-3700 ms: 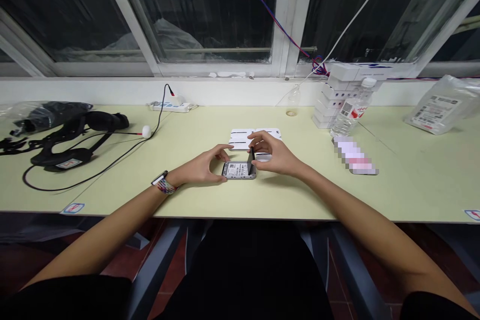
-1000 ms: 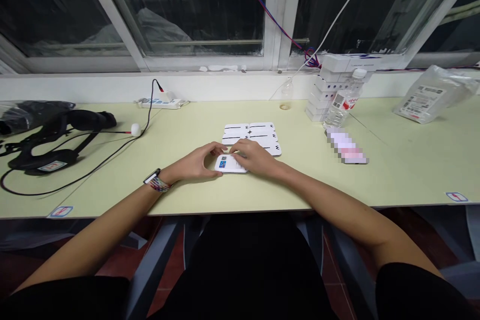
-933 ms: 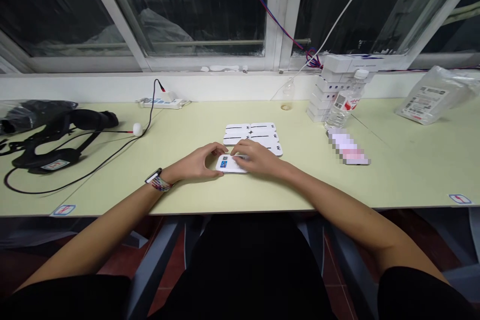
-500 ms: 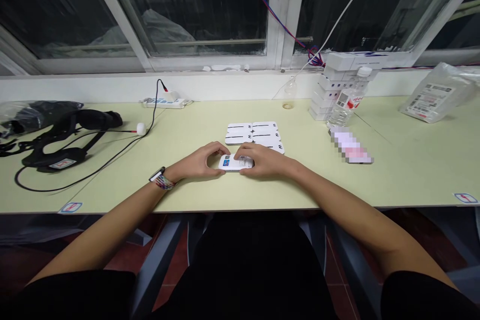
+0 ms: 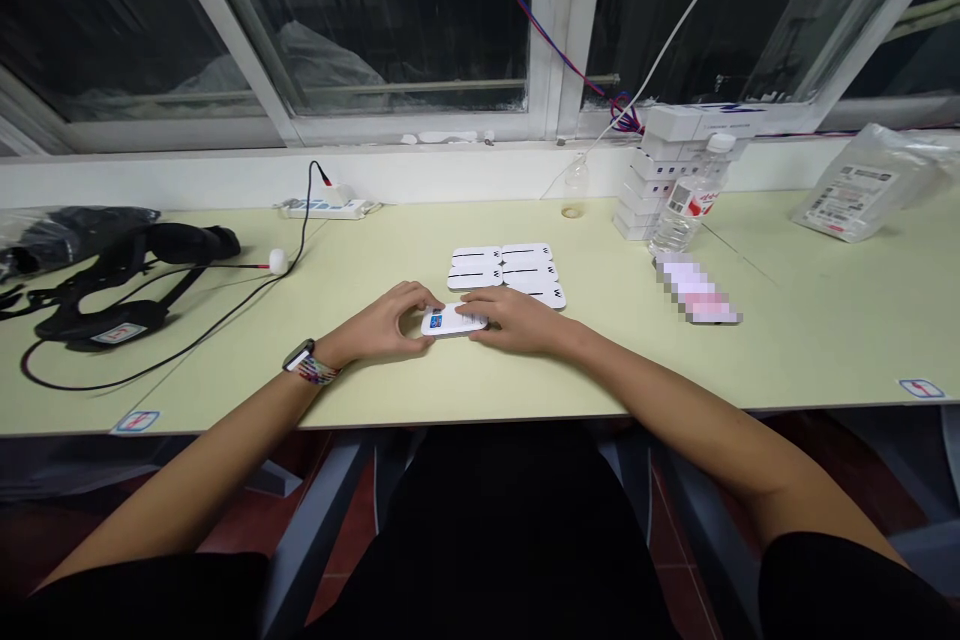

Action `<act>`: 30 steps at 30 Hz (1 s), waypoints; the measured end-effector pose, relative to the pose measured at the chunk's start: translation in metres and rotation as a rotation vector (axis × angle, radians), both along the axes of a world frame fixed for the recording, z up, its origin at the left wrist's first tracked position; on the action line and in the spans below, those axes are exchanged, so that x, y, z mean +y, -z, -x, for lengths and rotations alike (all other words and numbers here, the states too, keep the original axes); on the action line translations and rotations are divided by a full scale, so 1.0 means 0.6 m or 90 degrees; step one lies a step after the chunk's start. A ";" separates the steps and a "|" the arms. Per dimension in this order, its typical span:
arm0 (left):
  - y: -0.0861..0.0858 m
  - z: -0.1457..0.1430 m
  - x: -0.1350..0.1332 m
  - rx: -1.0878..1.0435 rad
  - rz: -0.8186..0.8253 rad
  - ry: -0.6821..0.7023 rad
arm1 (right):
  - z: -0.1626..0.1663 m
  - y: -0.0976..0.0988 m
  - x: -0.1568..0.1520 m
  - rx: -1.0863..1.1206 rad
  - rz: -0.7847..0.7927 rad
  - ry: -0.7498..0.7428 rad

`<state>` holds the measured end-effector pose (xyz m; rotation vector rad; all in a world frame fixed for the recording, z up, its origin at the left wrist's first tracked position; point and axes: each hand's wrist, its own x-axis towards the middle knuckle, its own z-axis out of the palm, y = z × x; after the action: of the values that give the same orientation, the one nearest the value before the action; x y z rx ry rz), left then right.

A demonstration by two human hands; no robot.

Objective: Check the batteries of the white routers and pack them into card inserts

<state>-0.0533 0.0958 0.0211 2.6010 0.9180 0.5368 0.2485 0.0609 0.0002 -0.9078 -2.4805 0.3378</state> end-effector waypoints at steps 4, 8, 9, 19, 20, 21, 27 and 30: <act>0.002 -0.001 0.003 0.006 -0.022 -0.001 | -0.006 -0.005 -0.003 -0.008 -0.043 0.018; 0.003 -0.003 0.005 -0.003 -0.018 -0.031 | 0.000 -0.015 -0.009 0.060 -0.154 0.043; 0.003 -0.003 0.005 -0.004 -0.012 -0.038 | 0.004 -0.015 -0.012 0.083 -0.180 0.057; 0.009 -0.001 0.005 -0.031 0.011 -0.048 | 0.027 0.027 -0.027 -0.091 0.061 -0.021; 0.008 -0.001 0.006 -0.035 0.010 -0.047 | 0.027 0.026 -0.026 -0.087 0.062 -0.019; 0.008 -0.001 0.005 -0.038 0.010 -0.046 | 0.028 0.025 -0.024 -0.084 0.063 -0.017; 0.013 -0.010 0.000 -0.080 0.064 -0.004 | 0.048 0.012 -0.022 -0.054 0.019 0.009; 0.020 -0.012 -0.001 -0.100 0.092 0.023 | 0.061 -0.002 -0.031 -0.010 -0.077 0.022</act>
<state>-0.0459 0.0951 0.0090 2.4038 0.8259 0.6309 0.2117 0.0422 0.0012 -0.9050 -2.4661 0.1668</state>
